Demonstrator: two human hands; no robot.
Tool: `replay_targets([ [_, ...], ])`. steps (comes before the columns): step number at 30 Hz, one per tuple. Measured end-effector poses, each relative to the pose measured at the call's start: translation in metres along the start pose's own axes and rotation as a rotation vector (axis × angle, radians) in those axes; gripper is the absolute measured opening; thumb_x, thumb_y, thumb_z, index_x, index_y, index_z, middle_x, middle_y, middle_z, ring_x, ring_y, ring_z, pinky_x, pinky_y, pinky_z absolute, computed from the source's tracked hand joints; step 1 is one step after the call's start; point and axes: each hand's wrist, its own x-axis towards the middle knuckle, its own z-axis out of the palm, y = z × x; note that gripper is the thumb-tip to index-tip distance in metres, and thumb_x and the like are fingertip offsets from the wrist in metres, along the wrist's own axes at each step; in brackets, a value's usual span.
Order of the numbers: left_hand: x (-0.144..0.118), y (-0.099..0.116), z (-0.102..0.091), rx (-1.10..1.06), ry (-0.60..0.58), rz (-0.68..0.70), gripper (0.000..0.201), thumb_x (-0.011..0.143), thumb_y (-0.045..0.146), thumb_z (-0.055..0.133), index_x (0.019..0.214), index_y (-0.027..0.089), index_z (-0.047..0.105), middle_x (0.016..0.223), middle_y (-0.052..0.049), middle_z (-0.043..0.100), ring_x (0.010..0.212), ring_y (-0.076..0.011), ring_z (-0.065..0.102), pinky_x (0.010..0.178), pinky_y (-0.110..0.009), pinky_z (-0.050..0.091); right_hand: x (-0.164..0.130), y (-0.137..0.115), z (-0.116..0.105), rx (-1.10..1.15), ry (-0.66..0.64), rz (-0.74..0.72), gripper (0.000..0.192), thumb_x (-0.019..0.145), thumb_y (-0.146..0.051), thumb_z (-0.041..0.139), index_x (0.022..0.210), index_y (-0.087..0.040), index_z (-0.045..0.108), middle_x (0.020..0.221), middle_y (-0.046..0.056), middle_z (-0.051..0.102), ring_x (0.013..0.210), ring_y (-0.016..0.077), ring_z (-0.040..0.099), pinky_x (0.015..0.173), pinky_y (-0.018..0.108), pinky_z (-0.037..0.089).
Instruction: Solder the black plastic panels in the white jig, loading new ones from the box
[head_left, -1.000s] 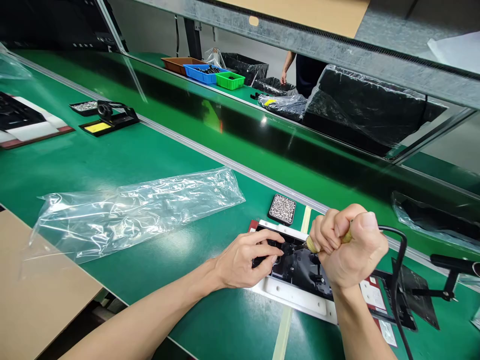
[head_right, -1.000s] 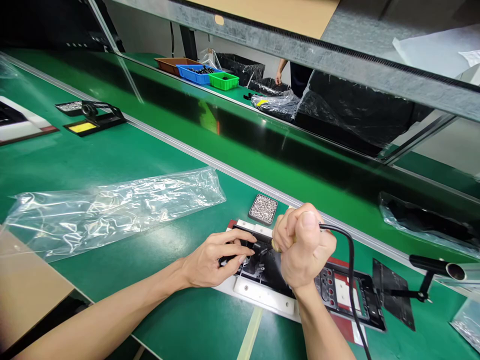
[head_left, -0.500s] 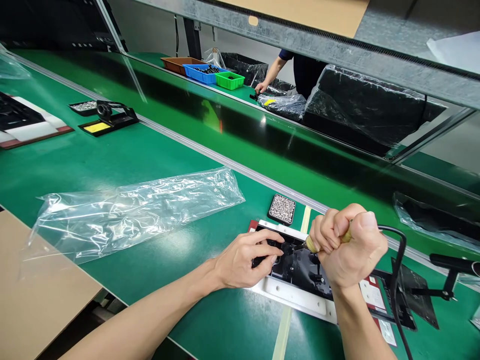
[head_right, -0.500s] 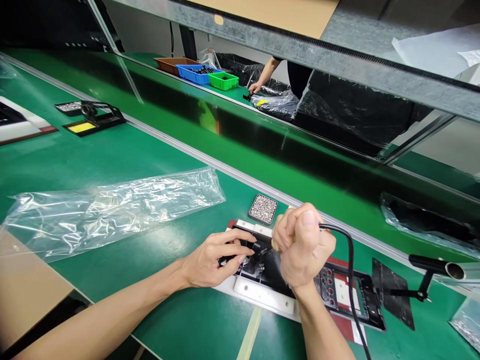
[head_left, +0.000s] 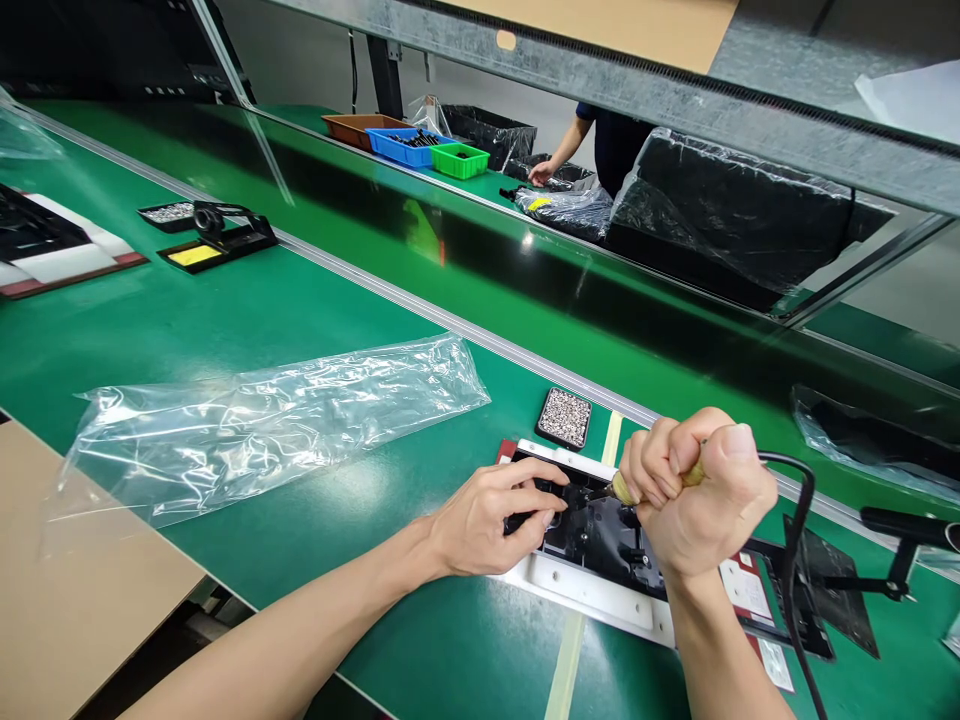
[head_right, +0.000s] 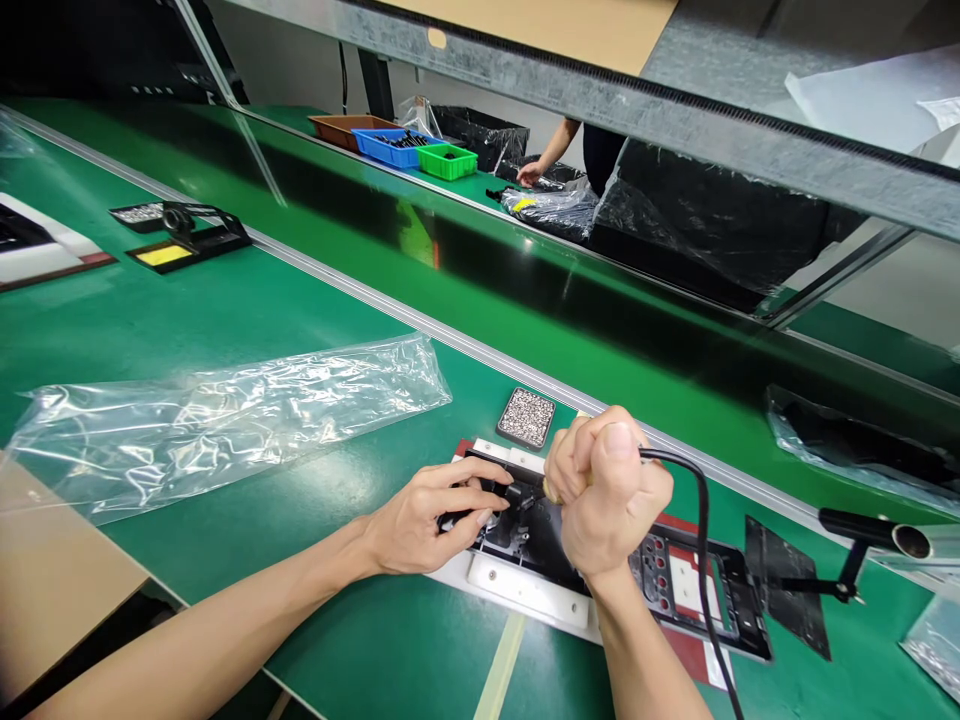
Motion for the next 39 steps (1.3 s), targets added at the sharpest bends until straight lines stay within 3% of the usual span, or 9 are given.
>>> replay_targets([
  [8, 0.0021, 0.0014, -0.0013, 0.007, 0.005, 0.002, 0.025, 0.095, 0.012, 0.055, 0.107, 0.014, 0.077, 0.121, -0.013, 0.071, 0.076, -0.0132, 0.069, 0.071, -0.028, 0.060, 0.0005, -0.0001, 0.0005, 0.018, -0.005, -0.007, 0.045, 0.095, -0.038, 0.061, 0.059, -0.019, 0.044, 0.046, -0.008, 0.030, 0.036, 0.0060, 0.027, 0.033, 0.018, 0.025],
  [39, 0.0015, -0.0010, -0.0005, 0.003, 0.016, 0.008, 0.025, 0.094, 0.011, 0.056, 0.107, 0.014, 0.077, 0.122, -0.011, 0.071, 0.079, -0.0139, 0.071, 0.073, -0.028, 0.061, 0.0001, 0.0001, 0.0002, -0.001, -0.009, -0.017, 0.047, 0.096, -0.041, 0.061, 0.059, -0.019, 0.044, 0.045, -0.008, 0.030, 0.036, 0.0059, 0.026, 0.034, 0.018, 0.024],
])
